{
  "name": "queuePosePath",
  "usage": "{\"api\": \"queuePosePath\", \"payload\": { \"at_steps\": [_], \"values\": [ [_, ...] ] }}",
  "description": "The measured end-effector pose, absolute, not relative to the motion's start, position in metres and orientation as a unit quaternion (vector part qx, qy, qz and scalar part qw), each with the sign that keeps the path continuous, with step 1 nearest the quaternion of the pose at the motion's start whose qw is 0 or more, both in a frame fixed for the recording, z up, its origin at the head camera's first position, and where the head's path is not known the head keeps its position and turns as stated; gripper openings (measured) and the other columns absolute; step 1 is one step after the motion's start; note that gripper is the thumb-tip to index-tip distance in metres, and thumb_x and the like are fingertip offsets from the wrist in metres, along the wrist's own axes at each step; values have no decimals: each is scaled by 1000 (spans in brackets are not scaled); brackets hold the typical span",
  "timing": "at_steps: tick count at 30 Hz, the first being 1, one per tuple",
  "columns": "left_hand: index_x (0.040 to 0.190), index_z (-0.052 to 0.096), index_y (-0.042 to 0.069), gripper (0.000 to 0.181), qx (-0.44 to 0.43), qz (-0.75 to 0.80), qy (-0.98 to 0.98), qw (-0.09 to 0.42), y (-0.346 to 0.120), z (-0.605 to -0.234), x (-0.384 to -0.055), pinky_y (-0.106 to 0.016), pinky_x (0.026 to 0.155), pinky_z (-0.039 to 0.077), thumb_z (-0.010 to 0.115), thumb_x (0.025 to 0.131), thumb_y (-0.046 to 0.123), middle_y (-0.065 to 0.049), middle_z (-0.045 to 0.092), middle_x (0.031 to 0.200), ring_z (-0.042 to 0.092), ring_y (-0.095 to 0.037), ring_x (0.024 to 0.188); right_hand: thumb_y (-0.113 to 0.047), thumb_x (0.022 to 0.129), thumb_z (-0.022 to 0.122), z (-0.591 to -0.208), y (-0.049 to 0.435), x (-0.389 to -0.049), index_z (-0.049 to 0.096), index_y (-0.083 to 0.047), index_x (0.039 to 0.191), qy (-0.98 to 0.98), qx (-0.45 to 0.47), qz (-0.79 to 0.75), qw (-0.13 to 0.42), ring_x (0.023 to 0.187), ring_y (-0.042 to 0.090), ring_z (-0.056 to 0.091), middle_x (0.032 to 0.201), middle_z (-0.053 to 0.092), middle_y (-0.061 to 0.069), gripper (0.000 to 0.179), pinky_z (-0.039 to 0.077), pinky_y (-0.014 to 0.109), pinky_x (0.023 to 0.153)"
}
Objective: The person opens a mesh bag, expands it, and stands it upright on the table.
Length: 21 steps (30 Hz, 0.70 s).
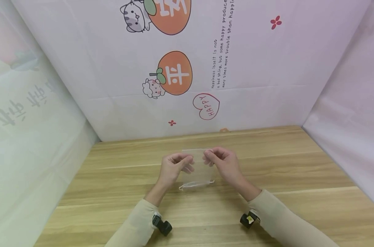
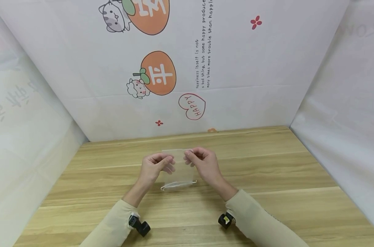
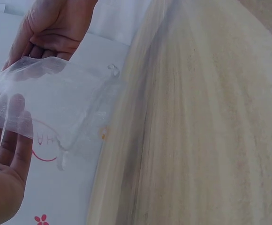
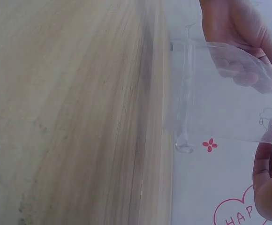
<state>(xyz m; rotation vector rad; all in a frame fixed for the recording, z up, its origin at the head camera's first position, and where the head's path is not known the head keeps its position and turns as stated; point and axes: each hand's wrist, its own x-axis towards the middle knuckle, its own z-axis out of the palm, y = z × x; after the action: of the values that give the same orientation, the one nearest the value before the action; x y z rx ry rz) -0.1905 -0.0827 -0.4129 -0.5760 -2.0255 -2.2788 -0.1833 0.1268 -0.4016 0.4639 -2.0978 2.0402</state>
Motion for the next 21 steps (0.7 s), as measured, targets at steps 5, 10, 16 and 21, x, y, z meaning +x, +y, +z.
{"api": "queuePosePath", "payload": {
  "at_steps": [5, 10, 16, 21],
  "values": [
    [100, 71, -10, 27, -163, -717, -677, 28, -81, -408, -191, -32, 58, 59, 73, 94, 16, -8, 74, 83, 70, -20, 64, -14, 98, 68, -401, 126, -182, 70, 5, 94, -708, 161, 682, 86, 72, 19, 67, 86, 71, 19, 20, 58, 28, 65],
    [94, 75, -4, 23, -143, -708, -691, 31, -79, -405, -191, -34, 57, 59, 75, 93, 19, -10, 73, 80, 68, -23, 61, -13, 98, 67, -401, 126, -181, 70, 5, 95, -712, 165, 677, 88, 73, 20, 67, 86, 71, 18, 19, 58, 28, 65],
    [92, 76, -2, 21, -110, -698, -706, 32, -75, -401, -190, -34, 58, 58, 76, 92, 19, -12, 73, 79, 66, -23, 60, -16, 98, 67, -402, 125, -181, 71, 4, 97, -723, 155, 667, 89, 74, 22, 67, 87, 72, 15, 19, 58, 28, 66],
    [92, 73, -10, 26, -104, -694, -712, 27, -73, -391, -186, -30, 58, 56, 74, 93, 16, -10, 72, 76, 65, -19, 60, -15, 98, 68, -402, 125, -180, 71, 3, 98, -726, 153, 665, 89, 74, 21, 67, 87, 71, 15, 18, 57, 28, 65]
  ]
}}
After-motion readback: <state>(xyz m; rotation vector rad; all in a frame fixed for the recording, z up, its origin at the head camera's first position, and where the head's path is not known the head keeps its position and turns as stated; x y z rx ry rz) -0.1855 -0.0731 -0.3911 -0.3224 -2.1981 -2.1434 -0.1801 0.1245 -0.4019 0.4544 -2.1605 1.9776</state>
